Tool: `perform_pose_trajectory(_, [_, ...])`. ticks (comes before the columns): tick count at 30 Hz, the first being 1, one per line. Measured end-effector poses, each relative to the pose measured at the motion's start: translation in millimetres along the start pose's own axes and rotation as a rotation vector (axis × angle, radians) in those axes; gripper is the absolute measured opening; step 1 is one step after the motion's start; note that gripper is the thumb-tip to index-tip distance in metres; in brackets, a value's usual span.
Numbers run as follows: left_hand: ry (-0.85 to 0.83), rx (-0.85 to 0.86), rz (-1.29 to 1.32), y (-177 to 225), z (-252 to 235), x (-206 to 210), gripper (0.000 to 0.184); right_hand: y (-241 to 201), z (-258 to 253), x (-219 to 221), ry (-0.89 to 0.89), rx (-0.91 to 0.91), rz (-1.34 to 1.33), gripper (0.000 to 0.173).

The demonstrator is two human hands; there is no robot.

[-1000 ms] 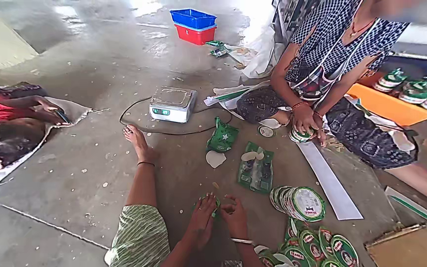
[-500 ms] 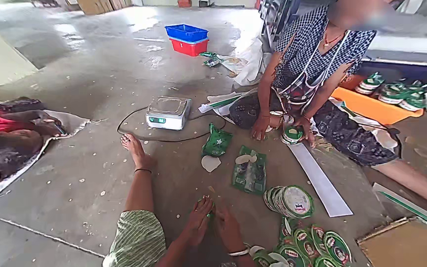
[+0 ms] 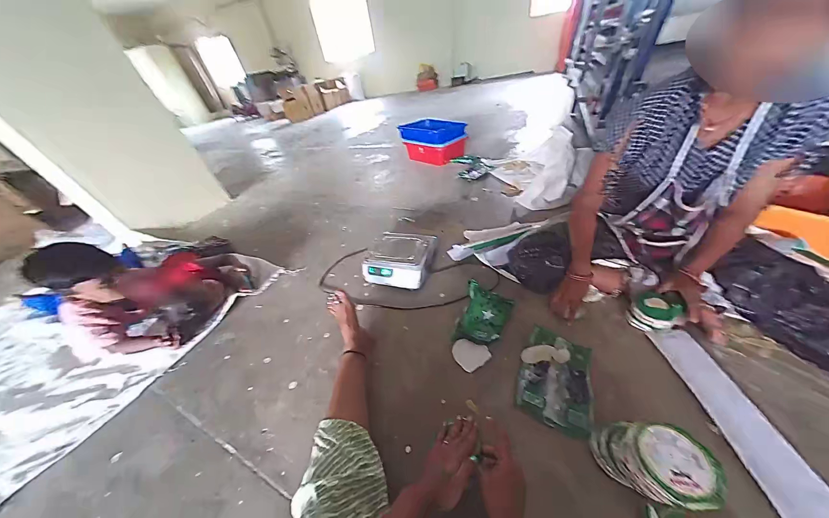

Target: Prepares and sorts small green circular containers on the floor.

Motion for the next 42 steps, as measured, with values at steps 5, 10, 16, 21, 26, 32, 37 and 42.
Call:
perform_pose_trajectory(5, [0.076, 0.029, 0.023, -2, 1, 4, 0.052, 10, -22, 1, -0.057, 0.041, -0.091, 0.089])
perform_pose_trajectory(10, [0.053, 0.010, 0.029, 0, 0, 1, 0.056, 3, -19, -2, -0.076, 0.035, 0.004, 0.092])
perform_pose_trajectory(16, [0.044, -0.043, 0.086, 3, 0, 0, 0.056, -17, 10, 1, -0.050, -0.044, 0.270, 0.072])
perform_pose_trajectory(21, [0.046, -0.027, -0.056, 1, -1, 7, 0.055, -3, 4, -12, -0.043, 0.180, -0.216, 0.078])
perform_pose_trajectory(26, [-0.129, -0.135, -0.371, 10, -6, 11, 0.072, 3, -6, -38, 0.255, 0.216, -0.564, 0.070])
perform_pose_trajectory(32, [-0.240, -0.211, -0.431, 26, -17, 7, 0.080, 13, 10, -10, 0.108, 0.276, -0.409, 0.067])
perform_pose_trajectory(37, [-0.485, -0.219, -0.176, 25, -26, -27, 0.056, 7, 69, 25, 0.191, 0.346, -0.550, 0.053])
perform_pose_trajectory(42, [-0.508, -0.268, -0.188, 33, -27, -28, 0.054, -21, 97, 44, 0.031, 0.362, -0.813, 0.062])
Point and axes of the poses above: each hand's wrist, its own z-axis away from the middle knuckle, its own x-axis out of the palm, y = z × x, the point moved 1 cm from there along -z, towards the middle knuckle, and after that the axes turned 1 degree about z, right-handed, at the moved point
